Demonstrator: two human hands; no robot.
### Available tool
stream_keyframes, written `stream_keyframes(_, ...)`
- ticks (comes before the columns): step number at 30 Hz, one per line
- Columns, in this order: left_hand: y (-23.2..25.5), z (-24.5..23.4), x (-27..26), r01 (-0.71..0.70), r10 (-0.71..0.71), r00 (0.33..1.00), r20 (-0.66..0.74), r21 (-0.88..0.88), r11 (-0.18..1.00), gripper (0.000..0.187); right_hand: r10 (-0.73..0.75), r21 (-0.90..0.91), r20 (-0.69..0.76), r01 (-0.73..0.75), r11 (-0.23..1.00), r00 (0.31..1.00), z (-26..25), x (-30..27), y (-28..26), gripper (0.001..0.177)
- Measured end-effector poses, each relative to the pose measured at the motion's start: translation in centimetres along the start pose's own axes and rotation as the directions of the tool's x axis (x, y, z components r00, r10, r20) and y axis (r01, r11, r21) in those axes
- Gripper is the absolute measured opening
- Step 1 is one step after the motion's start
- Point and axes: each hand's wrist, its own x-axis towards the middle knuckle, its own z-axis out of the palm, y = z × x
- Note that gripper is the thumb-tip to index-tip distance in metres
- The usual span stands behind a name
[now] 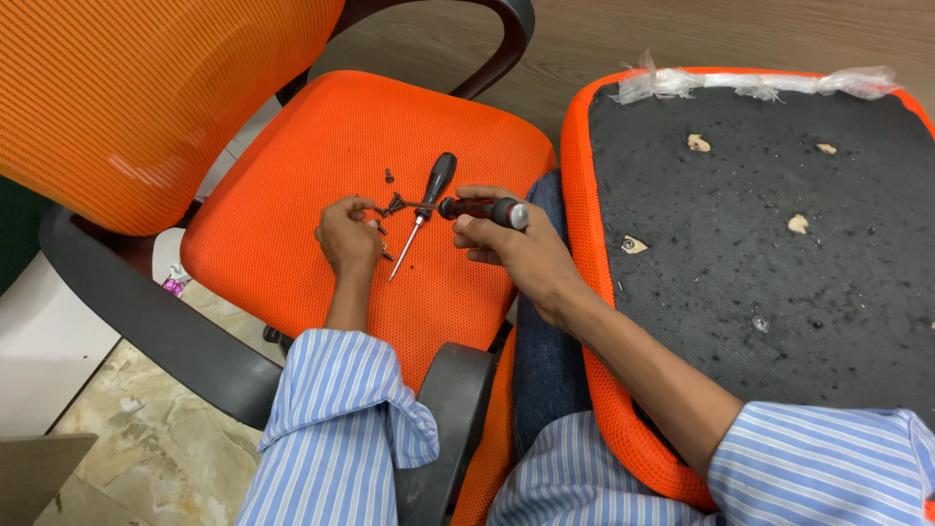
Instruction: The person uses a screwdriver to tighten screws into a black and orange chair seat cushion. They pick up screws from the seat and insert them into holes, then turn the screwdriver to secure them.
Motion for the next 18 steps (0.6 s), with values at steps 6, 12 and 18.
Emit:
stream_keyframes(6,-0.6,1.6,-0.4,-0.093,0.056,0.976,0.210,0.169,0.981,0.053,0.029,-0.058,0.050,-0.026,0.998,0.998,-0.6,-0.7,0.3,0.043)
stream_keyframes(12,-0.5,1.1,-1.6,-0.066,0.025,0.984,0.174,0.233,0.970,0.021,0.079,-0.105,0.056,-0.072,0.992,0.995,-0.8,-1.0,0.2,0.043)
stream_keyframes(18,0.3,0.7,-2.0,-0.110,0.063,0.983,0.171,0.282,0.953,0.014,0.085,-0.101,0.046,-0.080,0.992,0.995,-1.2,-1.0,0.3,0.043)
